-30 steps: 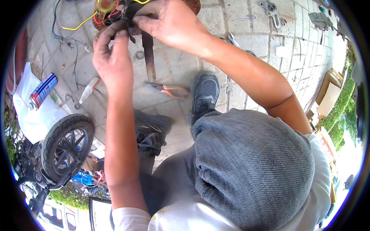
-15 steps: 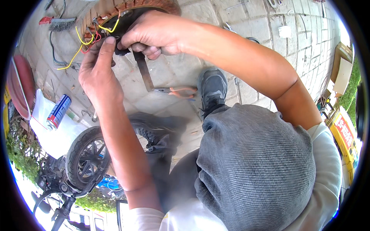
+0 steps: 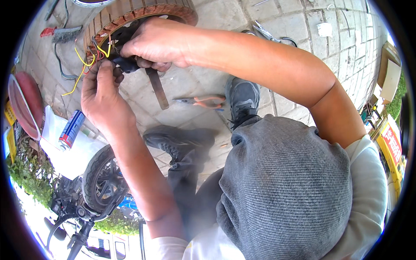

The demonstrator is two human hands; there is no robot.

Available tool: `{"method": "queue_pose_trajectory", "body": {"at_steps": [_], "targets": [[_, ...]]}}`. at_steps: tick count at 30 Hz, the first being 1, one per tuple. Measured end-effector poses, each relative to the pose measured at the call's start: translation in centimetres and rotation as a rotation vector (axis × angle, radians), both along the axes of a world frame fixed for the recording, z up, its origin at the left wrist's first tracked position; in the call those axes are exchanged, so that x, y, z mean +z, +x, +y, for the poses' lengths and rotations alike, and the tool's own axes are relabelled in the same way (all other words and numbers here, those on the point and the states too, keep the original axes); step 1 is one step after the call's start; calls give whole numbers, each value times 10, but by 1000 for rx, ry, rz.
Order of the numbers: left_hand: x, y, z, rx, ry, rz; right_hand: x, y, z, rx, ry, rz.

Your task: The person sits on the ground and works on the wiring of a motor stator. They use pliers to strip and adjust wires, then wrap the connections with electrical tape. The person handles the stator and wires directly with their hands throughout the process.

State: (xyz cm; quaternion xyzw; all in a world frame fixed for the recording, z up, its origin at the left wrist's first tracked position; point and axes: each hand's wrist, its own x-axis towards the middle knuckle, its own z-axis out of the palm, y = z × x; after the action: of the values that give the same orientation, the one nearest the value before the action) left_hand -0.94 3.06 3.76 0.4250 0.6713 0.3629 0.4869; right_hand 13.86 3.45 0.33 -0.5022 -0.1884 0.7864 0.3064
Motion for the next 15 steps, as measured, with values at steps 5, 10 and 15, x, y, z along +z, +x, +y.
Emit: {"method": "queue_pose_trajectory", "body": {"at_steps": [5,10,15], "targets": [[1,-10,3,55,-57,-126,7,-7,1,-20,-62,9],[-2,-8,-1,109,-56,-295,1,-15,-2,-32,123,-233],[-6,-5,-4,70,56,-184,13,-11,-3,87,274,-483]]}}
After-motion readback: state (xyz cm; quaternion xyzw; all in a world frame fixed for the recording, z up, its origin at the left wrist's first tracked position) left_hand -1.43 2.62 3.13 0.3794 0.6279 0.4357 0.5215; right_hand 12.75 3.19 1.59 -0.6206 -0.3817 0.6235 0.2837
